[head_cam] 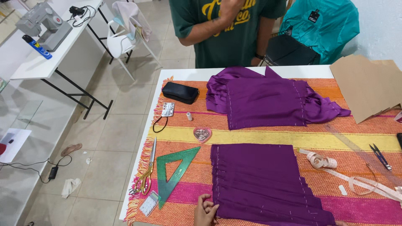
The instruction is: The person prepares purple fabric by hand, marking lines with chalk, measuring with a tape, and inserting pins to secure pleats on a patterned table surface.
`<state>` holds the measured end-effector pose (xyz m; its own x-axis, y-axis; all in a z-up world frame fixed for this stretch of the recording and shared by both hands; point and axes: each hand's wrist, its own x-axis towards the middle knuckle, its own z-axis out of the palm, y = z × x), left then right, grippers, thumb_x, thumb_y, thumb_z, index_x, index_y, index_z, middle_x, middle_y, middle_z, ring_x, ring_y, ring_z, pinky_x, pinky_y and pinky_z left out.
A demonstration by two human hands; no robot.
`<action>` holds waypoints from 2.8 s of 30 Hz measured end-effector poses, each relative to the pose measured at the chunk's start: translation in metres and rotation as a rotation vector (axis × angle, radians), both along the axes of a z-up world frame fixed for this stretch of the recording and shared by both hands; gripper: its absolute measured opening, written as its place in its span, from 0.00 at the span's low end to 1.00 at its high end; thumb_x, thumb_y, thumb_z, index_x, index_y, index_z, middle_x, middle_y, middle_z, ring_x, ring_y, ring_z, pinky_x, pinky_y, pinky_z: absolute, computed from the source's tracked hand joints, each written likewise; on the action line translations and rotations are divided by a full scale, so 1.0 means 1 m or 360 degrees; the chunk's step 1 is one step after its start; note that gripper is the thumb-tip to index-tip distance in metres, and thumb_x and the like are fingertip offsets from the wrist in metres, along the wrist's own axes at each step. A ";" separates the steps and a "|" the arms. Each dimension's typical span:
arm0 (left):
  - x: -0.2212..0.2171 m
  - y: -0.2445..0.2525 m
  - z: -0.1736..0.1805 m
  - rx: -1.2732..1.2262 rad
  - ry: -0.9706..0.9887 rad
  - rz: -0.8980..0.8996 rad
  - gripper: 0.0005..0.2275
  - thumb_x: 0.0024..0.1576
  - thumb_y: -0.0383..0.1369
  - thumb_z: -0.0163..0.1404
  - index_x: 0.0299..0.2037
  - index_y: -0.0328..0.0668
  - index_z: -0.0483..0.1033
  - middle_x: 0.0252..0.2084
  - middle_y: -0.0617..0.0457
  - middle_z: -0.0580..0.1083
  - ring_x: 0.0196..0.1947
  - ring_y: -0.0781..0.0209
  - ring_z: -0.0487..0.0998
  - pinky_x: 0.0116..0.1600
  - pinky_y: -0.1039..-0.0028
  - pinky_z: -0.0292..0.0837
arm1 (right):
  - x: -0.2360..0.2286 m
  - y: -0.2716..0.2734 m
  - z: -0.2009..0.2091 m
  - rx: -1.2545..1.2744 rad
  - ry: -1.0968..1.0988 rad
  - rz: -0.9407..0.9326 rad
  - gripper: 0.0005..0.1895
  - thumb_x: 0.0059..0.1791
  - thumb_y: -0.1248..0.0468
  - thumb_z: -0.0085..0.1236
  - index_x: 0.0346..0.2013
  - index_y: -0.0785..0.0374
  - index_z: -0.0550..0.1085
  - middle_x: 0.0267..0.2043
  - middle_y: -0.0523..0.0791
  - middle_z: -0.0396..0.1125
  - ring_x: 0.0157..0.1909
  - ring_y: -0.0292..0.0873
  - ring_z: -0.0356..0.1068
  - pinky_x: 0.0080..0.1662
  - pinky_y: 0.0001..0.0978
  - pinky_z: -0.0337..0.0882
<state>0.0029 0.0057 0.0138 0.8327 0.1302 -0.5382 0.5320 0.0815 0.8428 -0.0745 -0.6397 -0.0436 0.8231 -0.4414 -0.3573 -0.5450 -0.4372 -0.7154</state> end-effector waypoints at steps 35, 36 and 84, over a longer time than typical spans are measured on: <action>-0.034 -0.041 0.023 0.0783 -0.0484 0.0315 0.16 0.62 0.23 0.62 0.59 0.35 0.74 0.42 0.46 0.82 0.22 0.67 0.72 0.28 0.75 0.70 | -0.012 0.071 0.080 0.0440 0.0018 0.0220 0.23 0.56 0.68 0.66 0.65 0.68 0.71 0.49 0.50 0.72 0.41 0.38 0.70 0.43 0.32 0.75; -0.036 -0.041 0.023 0.0855 -0.0511 0.0303 0.16 0.62 0.23 0.63 0.59 0.35 0.75 0.41 0.47 0.82 0.22 0.66 0.73 0.28 0.75 0.70 | -0.015 0.066 0.076 0.0400 -0.0008 0.0253 0.24 0.56 0.69 0.67 0.65 0.70 0.71 0.47 0.50 0.72 0.37 0.39 0.70 0.39 0.32 0.74; 0.162 -0.076 0.029 0.1864 -0.0594 -0.0763 0.32 0.78 0.56 0.34 0.86 0.53 0.42 0.89 0.54 0.42 0.90 0.52 0.39 0.92 0.49 0.30 | 0.204 0.277 0.091 -0.0998 -0.0025 0.0528 0.28 0.70 0.65 0.40 0.85 0.68 0.50 0.88 0.52 0.38 0.88 0.54 0.31 0.82 0.56 0.26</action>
<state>0.1651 -0.0704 0.0430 0.9992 0.0111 -0.0390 0.0253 -0.9219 0.3865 0.1293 -0.3625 0.0476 0.9527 -0.2852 -0.1051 -0.3036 -0.9104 -0.2810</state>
